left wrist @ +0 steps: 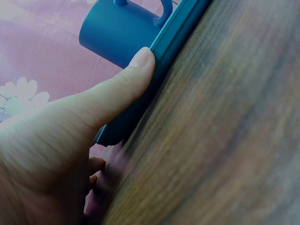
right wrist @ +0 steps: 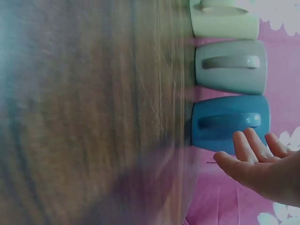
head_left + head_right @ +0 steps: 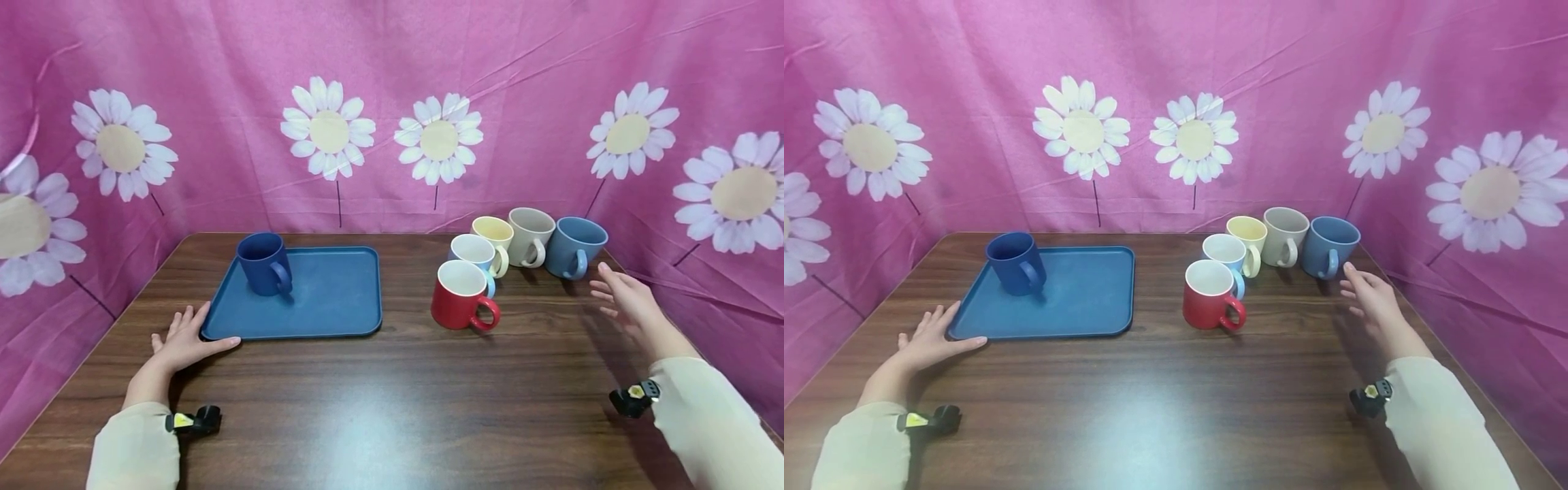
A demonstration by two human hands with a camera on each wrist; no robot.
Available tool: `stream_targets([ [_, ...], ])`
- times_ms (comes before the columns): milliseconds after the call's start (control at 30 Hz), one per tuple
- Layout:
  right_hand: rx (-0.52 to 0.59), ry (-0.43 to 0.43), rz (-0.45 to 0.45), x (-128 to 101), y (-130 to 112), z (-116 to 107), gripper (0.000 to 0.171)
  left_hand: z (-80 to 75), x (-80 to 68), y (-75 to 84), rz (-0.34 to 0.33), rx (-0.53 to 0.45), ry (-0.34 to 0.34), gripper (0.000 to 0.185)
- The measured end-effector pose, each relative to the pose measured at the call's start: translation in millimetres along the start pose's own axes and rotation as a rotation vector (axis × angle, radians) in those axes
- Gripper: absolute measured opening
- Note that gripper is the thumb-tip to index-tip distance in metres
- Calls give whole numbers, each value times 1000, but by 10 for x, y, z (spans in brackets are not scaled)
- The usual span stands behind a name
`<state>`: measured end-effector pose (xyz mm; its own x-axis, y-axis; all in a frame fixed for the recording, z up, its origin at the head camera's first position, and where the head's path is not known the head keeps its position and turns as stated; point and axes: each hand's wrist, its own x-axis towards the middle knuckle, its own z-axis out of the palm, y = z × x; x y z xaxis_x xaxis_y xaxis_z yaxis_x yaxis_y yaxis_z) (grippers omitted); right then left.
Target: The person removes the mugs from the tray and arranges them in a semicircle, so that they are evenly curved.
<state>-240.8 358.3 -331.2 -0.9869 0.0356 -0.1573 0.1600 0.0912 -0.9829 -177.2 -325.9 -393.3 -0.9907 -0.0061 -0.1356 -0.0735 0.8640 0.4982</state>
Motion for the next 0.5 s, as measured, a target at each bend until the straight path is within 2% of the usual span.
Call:
stream_targets([
  [133,133,-68,-55,-144,40,14,27,-9,1,-4,3,-4,-3,102],
  [200,181,-102,-79,-210,65,39,11,-7,0,-8,0,-4,-5,102],
  [500,279,-256,-179,-484,182,252,23,-4,17,-26,1,0,-4,102],
])
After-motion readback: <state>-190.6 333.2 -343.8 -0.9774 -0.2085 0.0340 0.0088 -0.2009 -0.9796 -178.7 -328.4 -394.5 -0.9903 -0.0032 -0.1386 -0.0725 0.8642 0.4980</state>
